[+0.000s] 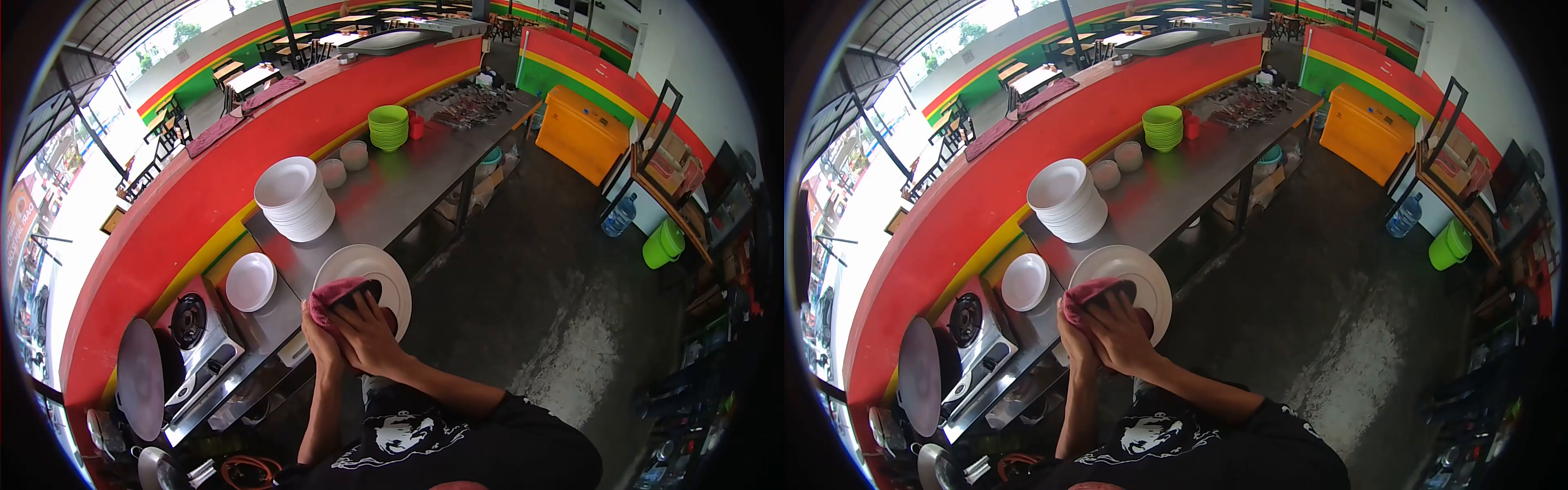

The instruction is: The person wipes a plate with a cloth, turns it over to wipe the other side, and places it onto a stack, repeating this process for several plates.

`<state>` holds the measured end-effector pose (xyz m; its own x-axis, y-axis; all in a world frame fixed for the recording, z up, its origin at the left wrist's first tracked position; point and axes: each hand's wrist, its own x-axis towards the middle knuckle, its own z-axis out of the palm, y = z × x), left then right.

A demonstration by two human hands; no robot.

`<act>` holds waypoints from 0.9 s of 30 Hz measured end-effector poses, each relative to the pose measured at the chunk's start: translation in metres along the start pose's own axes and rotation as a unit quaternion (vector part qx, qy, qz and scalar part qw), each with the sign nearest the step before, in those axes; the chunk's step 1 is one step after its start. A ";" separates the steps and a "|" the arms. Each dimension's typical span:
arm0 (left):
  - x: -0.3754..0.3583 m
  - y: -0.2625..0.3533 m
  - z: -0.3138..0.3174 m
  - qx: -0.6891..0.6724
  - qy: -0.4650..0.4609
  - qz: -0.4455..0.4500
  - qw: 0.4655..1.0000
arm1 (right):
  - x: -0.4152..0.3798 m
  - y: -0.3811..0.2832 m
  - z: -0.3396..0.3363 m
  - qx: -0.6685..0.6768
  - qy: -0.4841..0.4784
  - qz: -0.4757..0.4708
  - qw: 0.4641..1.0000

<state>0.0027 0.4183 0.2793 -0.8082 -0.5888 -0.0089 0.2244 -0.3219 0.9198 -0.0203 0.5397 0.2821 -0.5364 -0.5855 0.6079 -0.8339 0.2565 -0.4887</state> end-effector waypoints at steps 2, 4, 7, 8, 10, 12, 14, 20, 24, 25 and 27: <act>-0.003 -0.001 0.007 0.021 -0.004 0.020 1.000 | 0.016 0.004 -0.007 0.006 0.010 0.000 1.000; -0.007 0.000 0.012 0.010 -0.017 0.030 0.999 | 0.022 0.007 -0.006 0.001 0.027 0.015 1.000; -0.009 0.015 0.018 0.034 0.003 0.041 0.999 | 0.021 0.002 -0.010 -0.003 0.010 0.011 1.000; -0.009 0.023 0.021 0.033 0.022 0.015 0.999 | 0.017 -0.001 -0.011 -0.004 0.000 0.005 1.000; 0.000 0.020 0.014 -0.014 0.027 -0.001 1.000 | 0.001 0.001 -0.003 -0.010 0.023 -0.025 0.999; 0.011 0.012 -0.001 -0.014 0.021 0.000 1.000 | -0.017 0.007 0.005 -0.025 0.033 -0.052 0.998; 0.014 0.020 0.004 -0.003 0.037 0.034 0.999 | -0.033 0.016 0.010 -0.034 0.036 -0.029 0.998; 0.023 0.038 -0.001 0.042 0.087 0.057 0.994 | -0.035 0.031 0.011 0.020 0.160 0.060 0.985; 0.011 0.039 0.003 0.066 0.089 0.056 0.992 | -0.019 0.041 0.003 0.119 0.247 0.100 0.956; 0.009 0.036 -0.003 0.086 0.075 0.056 0.992 | -0.016 0.046 0.001 0.151 0.268 0.108 0.945; 0.004 0.030 -0.011 0.123 0.048 0.053 0.990 | -0.014 0.054 0.001 0.180 0.298 0.161 0.923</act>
<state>0.0122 0.3980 0.3021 -0.7295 -0.6806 0.0676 0.1565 -0.0698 0.9852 -0.0574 0.5608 0.2468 -0.8153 0.0312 0.5782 -0.5782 0.0079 -0.8158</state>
